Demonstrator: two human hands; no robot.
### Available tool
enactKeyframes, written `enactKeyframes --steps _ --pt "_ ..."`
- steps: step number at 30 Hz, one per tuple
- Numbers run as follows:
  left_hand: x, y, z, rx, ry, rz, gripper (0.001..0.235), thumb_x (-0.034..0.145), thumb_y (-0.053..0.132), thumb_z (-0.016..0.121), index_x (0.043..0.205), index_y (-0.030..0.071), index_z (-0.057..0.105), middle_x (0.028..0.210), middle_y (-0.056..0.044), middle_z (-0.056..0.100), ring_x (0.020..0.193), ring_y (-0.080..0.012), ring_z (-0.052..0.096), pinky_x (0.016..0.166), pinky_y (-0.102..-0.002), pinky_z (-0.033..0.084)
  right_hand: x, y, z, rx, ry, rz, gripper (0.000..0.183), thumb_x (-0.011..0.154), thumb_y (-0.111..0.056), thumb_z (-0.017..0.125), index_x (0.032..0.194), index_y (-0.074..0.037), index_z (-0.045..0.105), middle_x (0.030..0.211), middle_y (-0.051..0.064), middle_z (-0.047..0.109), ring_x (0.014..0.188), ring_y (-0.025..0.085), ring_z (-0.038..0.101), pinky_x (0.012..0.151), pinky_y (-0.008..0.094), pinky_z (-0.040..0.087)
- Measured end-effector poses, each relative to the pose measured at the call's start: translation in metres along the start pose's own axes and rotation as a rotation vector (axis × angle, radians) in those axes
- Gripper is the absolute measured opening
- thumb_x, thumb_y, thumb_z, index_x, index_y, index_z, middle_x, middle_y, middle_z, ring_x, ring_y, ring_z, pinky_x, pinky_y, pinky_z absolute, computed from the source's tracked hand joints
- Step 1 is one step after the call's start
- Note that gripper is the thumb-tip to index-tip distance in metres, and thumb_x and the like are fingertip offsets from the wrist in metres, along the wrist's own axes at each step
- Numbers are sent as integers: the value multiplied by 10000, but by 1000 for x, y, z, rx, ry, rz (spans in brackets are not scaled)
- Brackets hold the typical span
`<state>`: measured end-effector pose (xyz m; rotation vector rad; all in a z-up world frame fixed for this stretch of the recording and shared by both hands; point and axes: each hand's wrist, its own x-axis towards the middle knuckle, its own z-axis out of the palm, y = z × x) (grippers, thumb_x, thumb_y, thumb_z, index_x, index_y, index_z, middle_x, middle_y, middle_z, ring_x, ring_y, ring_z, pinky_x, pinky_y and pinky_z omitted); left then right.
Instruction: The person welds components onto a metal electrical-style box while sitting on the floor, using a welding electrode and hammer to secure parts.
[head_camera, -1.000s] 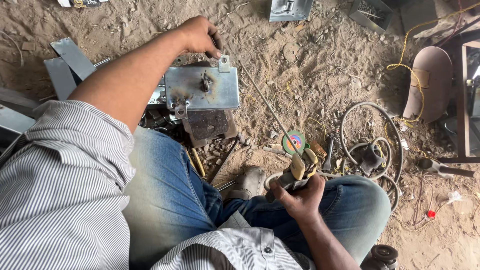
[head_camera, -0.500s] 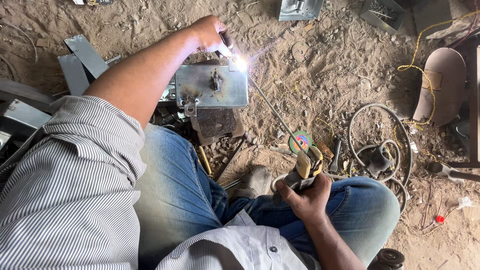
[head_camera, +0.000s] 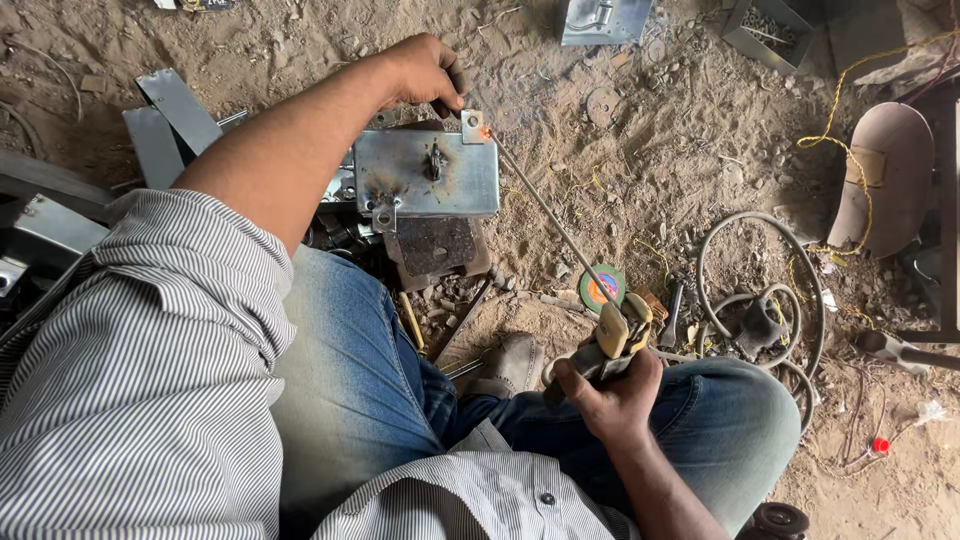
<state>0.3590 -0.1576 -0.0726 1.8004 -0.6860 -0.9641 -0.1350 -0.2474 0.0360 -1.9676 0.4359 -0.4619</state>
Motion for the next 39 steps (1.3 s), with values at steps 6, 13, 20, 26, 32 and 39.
enactKeyframes --steps 6,13,20,26,32,39 --pt "4 -4 0 21 -2 18 154 787 -55 803 881 17 704 842 -96 739 715 -186 744 645 -340 622 3 0 1 3 -14 7 335 763 -294 849 829 -25 659 677 17 701 592 90 678 552 246 564" --pt "1 -6 -6 146 19 85 179 768 2 853 891 26 725 826 -76 723 721 -183 702 619 -342 563 -2 3 3 -19 17 -2 333 790 -295 873 784 -17 690 637 19 652 557 112 602 542 255 481" --pt "4 -11 -2 44 -37 44 149 797 8 831 873 55 712 820 -68 735 718 -167 727 642 -329 587 2 6 5 91 23 -50 425 793 -381 847 889 -22 641 732 4 682 630 79 674 575 233 587" --pt "-5 0 2 19 9 -19 127 812 -22 807 883 28 713 820 -83 744 721 -171 750 652 -330 610 2 7 6 18 -17 -10 397 780 -347 853 856 -8 660 674 13 685 596 89 671 550 247 571" --pt "-7 4 -1 57 19 -51 131 830 16 798 923 51 712 838 -65 755 723 -154 754 647 -323 573 -1 6 7 54 1 34 365 765 -292 860 857 -22 632 689 -9 661 613 58 628 554 230 531" --pt "-4 -1 -3 110 9 -30 123 870 54 764 969 72 693 893 -66 751 736 -152 728 589 -323 497 -1 4 5 78 -23 36 297 789 -225 859 792 -54 616 645 -38 597 566 46 538 523 218 443"
